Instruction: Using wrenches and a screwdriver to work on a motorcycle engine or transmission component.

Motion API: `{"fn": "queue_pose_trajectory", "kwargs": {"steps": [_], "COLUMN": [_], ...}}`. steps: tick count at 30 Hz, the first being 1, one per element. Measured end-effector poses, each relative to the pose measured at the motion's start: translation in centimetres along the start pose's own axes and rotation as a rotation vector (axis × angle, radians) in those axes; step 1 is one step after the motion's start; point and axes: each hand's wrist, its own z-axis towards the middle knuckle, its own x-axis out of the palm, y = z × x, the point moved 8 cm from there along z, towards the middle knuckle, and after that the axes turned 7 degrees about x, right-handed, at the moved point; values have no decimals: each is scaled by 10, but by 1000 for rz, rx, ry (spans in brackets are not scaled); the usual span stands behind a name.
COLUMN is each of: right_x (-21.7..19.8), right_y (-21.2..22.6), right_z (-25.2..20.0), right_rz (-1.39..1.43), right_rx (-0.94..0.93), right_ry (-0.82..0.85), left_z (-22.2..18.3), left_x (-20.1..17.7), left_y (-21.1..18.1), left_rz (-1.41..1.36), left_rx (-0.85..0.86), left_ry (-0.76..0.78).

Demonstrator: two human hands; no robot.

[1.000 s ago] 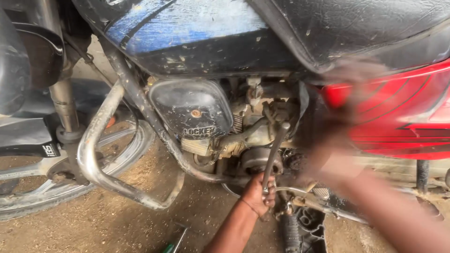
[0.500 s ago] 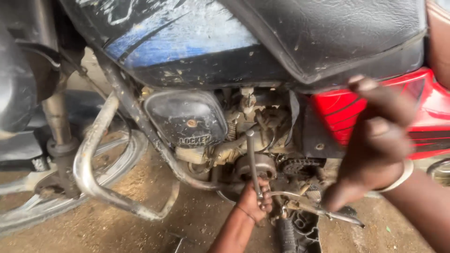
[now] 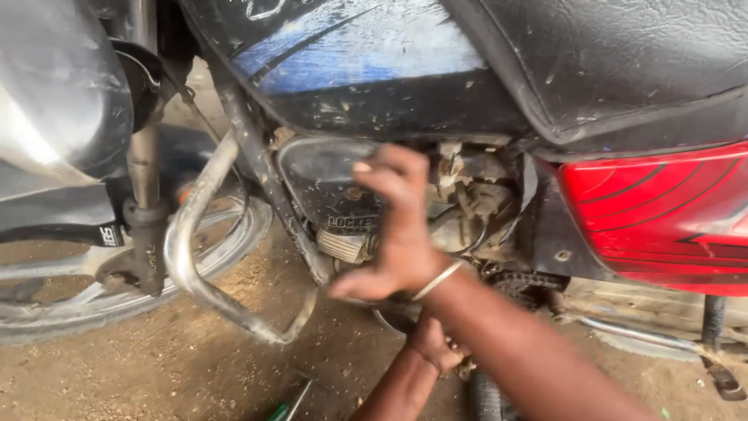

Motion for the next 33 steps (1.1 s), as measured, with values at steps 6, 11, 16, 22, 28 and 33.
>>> {"fn": "queue_pose_trajectory", "kwargs": {"steps": [6, 11, 16, 22, 28, 33], "right_x": [109, 143, 158, 137, 123, 101], "right_y": [-13, -33, -21, -13, -5, 3], "right_z": [-55, -124, -186, -166, -179, -159], "right_rz": [-88, 11, -90, -326, -379, -375], "right_rx": [231, 611, 615, 856, 742, 752], "right_ry": [206, 455, 615, 1044, 1047, 858], "left_z": [10, 11, -11, -9, -16, -20], "left_x": [17, 28, 61, 50, 54, 38], "left_y": [-9, -1, -6, -7, 1, 7], "left_rz": [-185, -299, -302, -262, -292, -183], "left_rx": [-65, -101, 4, 60, 15, 106], "left_ry": [129, 316, 221, 164, 315, 229]}}
